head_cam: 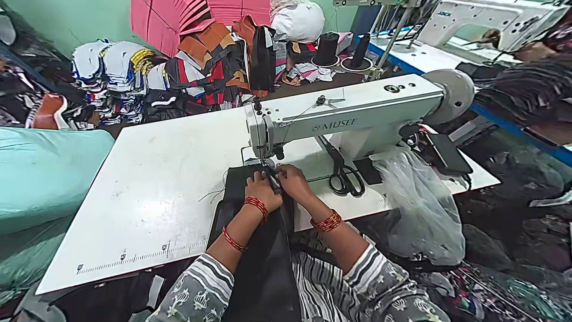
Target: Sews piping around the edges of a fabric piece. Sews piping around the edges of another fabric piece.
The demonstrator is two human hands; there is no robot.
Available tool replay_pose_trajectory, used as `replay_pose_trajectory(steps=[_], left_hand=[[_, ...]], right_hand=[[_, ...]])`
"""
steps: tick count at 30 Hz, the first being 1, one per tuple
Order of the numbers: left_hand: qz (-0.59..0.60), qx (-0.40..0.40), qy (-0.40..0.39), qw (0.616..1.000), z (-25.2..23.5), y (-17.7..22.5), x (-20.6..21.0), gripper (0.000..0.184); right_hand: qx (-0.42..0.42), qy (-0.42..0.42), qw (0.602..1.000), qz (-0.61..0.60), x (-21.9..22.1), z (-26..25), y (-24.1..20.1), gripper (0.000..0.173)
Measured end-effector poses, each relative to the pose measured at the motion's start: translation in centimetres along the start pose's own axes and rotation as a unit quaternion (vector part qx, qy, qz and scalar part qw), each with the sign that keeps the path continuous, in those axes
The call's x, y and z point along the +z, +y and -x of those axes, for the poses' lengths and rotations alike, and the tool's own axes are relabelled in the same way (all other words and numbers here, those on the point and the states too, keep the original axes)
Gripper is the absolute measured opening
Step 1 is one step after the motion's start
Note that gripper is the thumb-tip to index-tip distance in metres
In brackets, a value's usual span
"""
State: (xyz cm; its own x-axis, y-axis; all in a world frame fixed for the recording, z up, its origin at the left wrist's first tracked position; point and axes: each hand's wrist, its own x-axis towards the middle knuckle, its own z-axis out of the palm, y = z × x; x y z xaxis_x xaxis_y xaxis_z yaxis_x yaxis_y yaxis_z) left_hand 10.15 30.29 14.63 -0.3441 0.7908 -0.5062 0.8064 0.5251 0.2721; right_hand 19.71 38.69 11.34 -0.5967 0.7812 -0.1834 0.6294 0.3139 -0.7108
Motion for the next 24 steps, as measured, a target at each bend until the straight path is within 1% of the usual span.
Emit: replay_pose_trajectory(steps=[4,8,13,15,16,19,21,22,24], left_hand=[[-0.025,-0.015,0.006,1.0,0.1,1.7,0.3,0.084],[-0.039,-0.05,-0.013,0.998,0.2,3.1,-0.2,0.081],[-0.076,-0.06,0.001,0.995,-0.1,4.0,0.4,0.065],[-0.059,-0.046,0.007,0.997,-0.2,3.6,0.2,0.058],[-0.041,-0.038,0.007,0.998,-0.2,3.1,-0.1,0.059],[0.002,-0.017,0.021,1.0,-0.6,1.4,-0.3,0.07],[0.023,0.005,0.02,1.0,-0.9,0.5,-0.5,0.07],[0.046,0.018,0.02,0.999,-1.1,0.0,-0.6,0.065],[0.12,0.055,0.047,0.99,-1.6,-1.6,-0.6,0.044]], right_hand=[[-0.005,-0.007,1.0,0.013,-0.2,0.0,0.3,0.03],[-0.026,-0.009,0.999,0.025,-0.2,-0.4,0.2,0.029],[-0.036,-0.024,0.999,0.027,-0.7,-0.2,-0.3,0.031],[-0.043,-0.022,0.999,0.024,-0.8,-0.1,-0.2,0.031],[-0.048,-0.023,0.998,0.023,-0.9,-0.1,-0.2,0.031],[-0.058,-0.033,0.998,0.022,-1.0,-0.3,0.1,0.032],[-0.055,-0.039,0.997,0.02,-1.1,-0.3,0.2,0.032],[-0.052,-0.041,0.998,0.018,-1.1,-0.3,0.2,0.032],[-0.046,-0.046,0.998,0.011,-1.1,-0.2,0.1,0.033]])
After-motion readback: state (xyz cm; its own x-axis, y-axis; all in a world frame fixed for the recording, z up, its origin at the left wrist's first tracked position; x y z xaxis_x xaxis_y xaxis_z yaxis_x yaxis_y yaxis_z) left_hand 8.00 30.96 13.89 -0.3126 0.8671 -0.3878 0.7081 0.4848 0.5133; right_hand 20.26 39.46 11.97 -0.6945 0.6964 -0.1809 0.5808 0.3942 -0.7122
